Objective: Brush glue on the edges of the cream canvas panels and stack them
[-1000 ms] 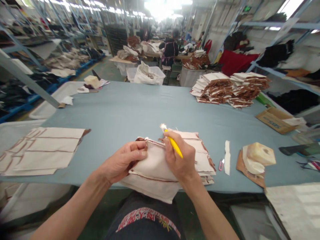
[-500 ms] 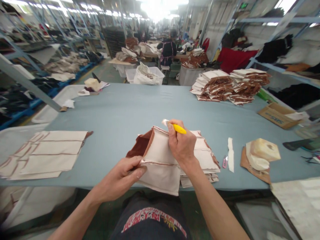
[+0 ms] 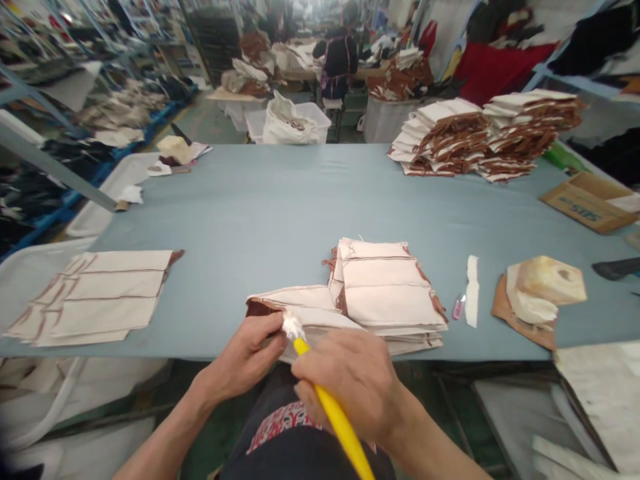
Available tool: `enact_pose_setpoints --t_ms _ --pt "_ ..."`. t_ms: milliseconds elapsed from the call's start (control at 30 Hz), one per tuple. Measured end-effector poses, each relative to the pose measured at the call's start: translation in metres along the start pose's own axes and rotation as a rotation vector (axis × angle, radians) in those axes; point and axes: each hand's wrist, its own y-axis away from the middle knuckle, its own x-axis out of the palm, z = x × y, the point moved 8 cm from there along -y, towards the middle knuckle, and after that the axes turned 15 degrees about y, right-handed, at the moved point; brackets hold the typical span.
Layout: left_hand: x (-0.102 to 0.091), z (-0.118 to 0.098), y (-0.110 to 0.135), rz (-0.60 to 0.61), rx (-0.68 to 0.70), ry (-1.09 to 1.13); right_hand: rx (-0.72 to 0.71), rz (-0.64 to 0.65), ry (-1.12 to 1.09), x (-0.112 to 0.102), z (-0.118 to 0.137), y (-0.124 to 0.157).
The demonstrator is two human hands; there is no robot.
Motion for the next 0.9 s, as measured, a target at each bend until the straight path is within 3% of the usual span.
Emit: enact_pose_setpoints --t_ms 67,233,400,567,667,800,900 --pt "0.004 0.001 -0.001 0.026 -0.006 -0.003 -0.073 0.044 -0.031 0.001 0.003 0.003" --pt "0.006 0.004 -0.004 -0.010 -0.006 -0.049 0.062 -0.005 -0.068 -0.007 -0.019 0.006" --pt "0.011 0.001 -0.011 -0.014 -0.008 -0.030 -0.009 0.012 -0.137 -0.004 -0.024 0.009" --pt "0.003 0.002 -0.024 -0.095 -0.122 0.088 0.382 -0.059 -0.364 -0.010 -0.066 0.028" --pt "-0.001 0.000 -0.031 -0.091 -0.197 0.167 0.473 -0.110 -0.477 -0.008 -0.080 0.031" --pt "0.011 -0.002 -0.033 0.004 -0.307 0.436 0.414 -0.140 -0.352 -0.009 -0.088 0.020" --pt "0.015 0.000 -0.033 -0.040 -0.369 0.572 0.295 -0.111 -0.239 -0.013 -0.086 0.011"
